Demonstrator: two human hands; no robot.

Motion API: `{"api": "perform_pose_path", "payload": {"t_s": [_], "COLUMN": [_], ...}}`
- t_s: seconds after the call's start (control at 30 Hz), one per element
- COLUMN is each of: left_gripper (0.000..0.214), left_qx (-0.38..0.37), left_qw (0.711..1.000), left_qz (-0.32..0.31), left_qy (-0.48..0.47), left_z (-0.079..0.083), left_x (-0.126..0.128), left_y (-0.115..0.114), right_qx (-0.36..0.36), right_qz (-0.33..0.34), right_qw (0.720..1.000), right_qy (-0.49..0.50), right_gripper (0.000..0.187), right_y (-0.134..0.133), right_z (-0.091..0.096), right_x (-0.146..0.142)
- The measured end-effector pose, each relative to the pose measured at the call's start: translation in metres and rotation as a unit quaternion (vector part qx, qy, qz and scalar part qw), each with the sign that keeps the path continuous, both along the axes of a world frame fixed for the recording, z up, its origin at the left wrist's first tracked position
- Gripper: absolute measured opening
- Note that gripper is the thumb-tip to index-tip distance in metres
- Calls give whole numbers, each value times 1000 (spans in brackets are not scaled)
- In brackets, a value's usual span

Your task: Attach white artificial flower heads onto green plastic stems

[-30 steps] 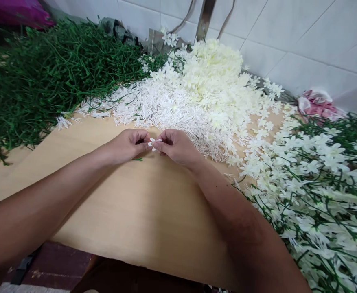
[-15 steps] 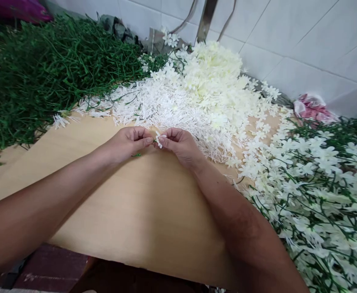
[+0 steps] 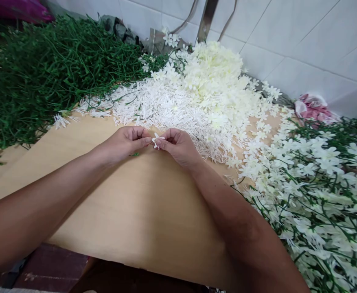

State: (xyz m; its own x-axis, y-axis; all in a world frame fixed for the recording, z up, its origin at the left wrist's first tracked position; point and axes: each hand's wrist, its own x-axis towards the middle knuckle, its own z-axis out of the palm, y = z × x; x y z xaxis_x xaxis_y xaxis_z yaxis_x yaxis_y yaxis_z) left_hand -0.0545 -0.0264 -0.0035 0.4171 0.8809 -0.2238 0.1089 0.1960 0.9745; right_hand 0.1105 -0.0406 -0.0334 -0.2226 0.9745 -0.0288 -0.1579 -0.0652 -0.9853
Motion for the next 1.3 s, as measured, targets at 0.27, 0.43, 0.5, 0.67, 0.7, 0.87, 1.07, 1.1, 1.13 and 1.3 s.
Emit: {"api": "perform_pose_path", "payload": {"t_s": [0.27,0.43,0.5,0.67,0.7,0.87,1.07,1.1,1.13,1.3], "left_gripper": [16,15,16,14,14,15,13,13,14,18], "left_qx": [-2,6,10,24,24,22,21,22,24,16], "left_qw": [1000,997,995,993,993,994,992,992,991,990], "left_qz": [-7,-2,4,3,3,-5,-46,-54,-60,-52], "left_qy": [26,75,97,112,112,104,111,115,119,128], "left_z": [4,3,2,0,0,2,4,4,4,3], "left_x": [0,-1,-2,-1,-1,0,-3,-4,-4,-3], "left_y": [3,3,3,2,2,1,1,0,0,-3], "right_qx": [8,15,20,28,28,18,12,11,9,14], "right_qz": [-5,1,8,7,7,14,44,53,61,70], "right_qw": [998,995,993,990,990,989,987,986,984,979], "right_qy": [-56,-94,-118,-140,-141,-144,-156,-161,-168,-192], "right_gripper": [35,37,38,40,40,41,41,41,40,39], "right_y": [-3,-3,-2,-2,-2,-3,-2,-2,-2,-3], "right_z": [4,4,4,3,3,3,7,8,9,11], "right_x": [-4,-4,-3,-3,-3,-4,-2,-1,-1,0]}}
